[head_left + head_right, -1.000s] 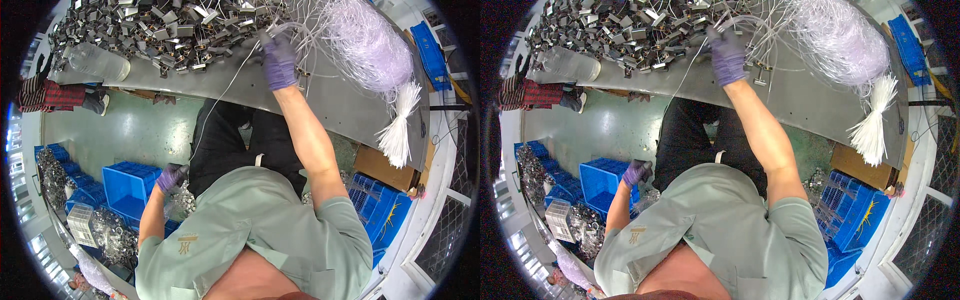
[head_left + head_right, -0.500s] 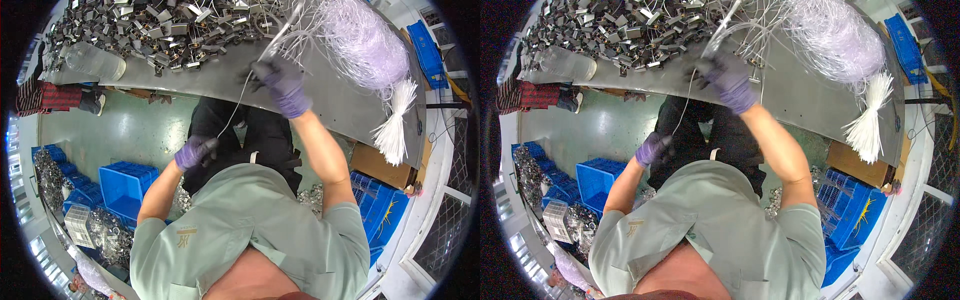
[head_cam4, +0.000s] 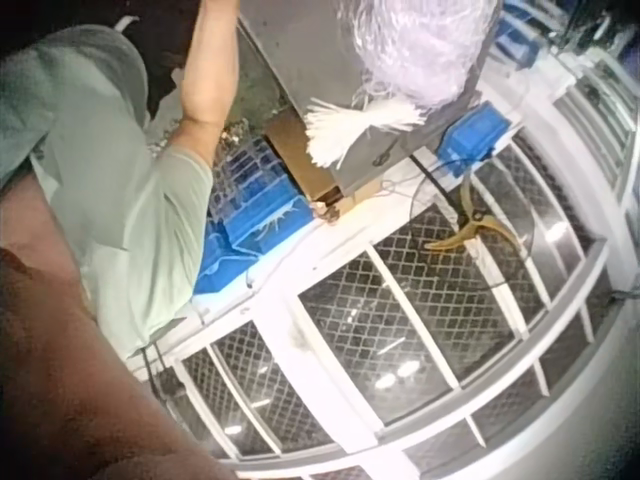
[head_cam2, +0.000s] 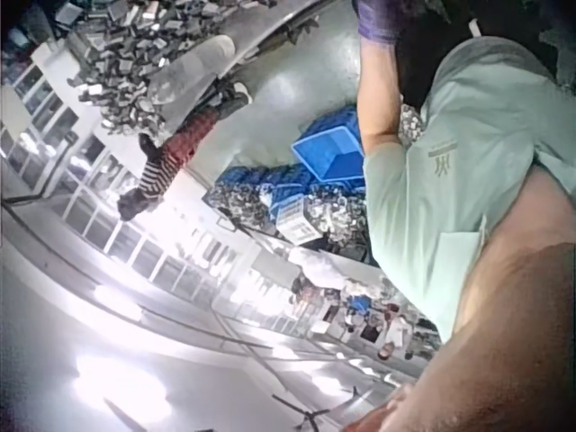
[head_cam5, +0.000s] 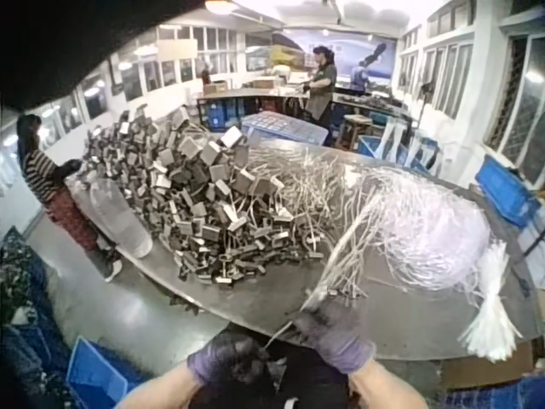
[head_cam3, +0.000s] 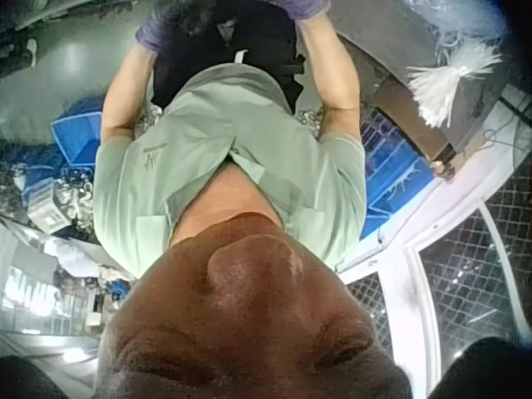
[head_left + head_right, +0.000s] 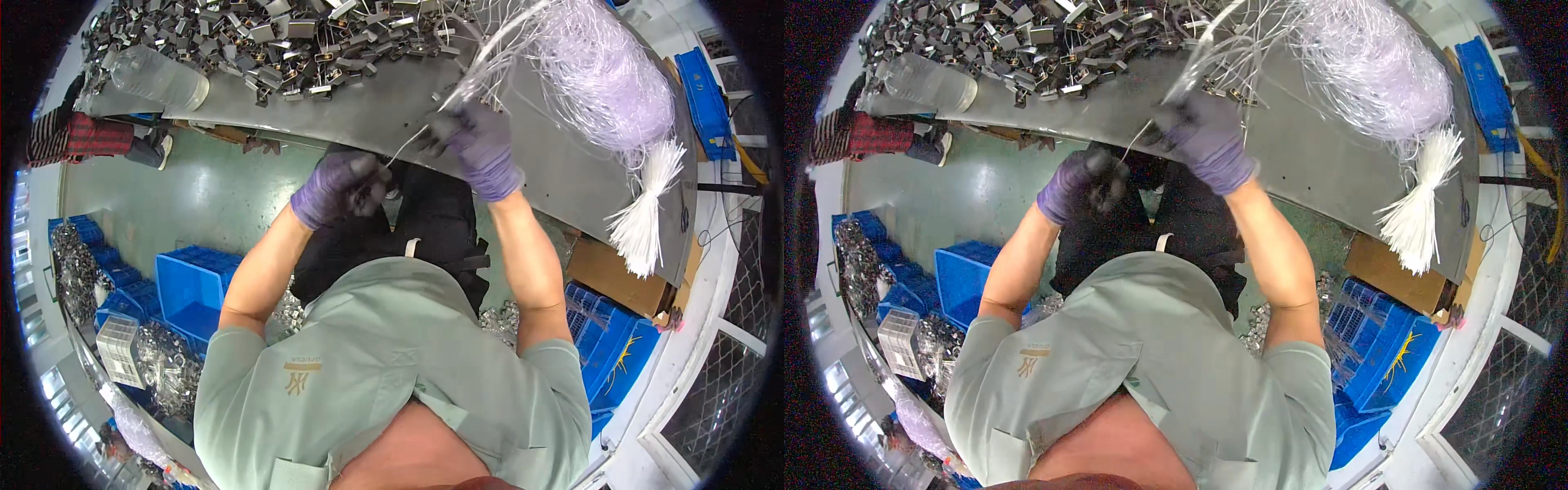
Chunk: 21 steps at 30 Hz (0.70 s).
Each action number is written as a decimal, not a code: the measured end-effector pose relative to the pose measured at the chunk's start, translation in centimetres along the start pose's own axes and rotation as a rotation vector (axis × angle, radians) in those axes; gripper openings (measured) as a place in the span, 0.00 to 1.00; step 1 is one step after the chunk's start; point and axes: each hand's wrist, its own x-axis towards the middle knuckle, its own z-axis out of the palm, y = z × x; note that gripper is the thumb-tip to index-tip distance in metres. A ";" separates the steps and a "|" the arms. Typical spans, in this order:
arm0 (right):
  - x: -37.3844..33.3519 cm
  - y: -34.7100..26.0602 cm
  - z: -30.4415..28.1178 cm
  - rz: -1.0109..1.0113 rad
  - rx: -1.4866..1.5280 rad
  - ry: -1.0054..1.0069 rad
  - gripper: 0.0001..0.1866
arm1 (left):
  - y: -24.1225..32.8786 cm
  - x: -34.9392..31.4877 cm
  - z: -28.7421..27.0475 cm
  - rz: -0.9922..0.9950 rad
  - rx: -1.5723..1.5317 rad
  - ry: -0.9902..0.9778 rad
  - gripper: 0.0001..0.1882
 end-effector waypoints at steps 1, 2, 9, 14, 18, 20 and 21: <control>0.2 -0.6 -0.5 0.040 0.096 0.102 0.13 | -0.4 0.4 0.1 0.049 -0.185 0.090 0.20; 0.4 -0.8 -0.6 0.041 0.098 0.097 0.13 | -0.7 0.7 0.1 0.049 -0.187 0.095 0.20; -0.5 0.3 1.2 0.050 0.051 0.074 0.13 | -2.4 3.2 0.9 0.177 -0.224 0.338 0.11; -1.3 1.5 2.9 -0.218 -0.300 0.152 0.14 | -2.2 3.6 1.8 0.345 0.032 0.236 0.13; -0.2 0.0 -0.1 0.101 0.039 0.001 0.14 | -0.3 2.5 2.6 0.231 -0.279 0.032 0.18; 0.1 0.9 -0.8 0.158 0.200 -0.015 0.13 | -0.1 3.1 3.0 0.256 -0.287 -0.024 0.20; 0.5 3.4 -0.6 0.090 0.062 0.007 0.15 | -0.4 3.8 2.9 0.279 -0.313 -0.050 0.22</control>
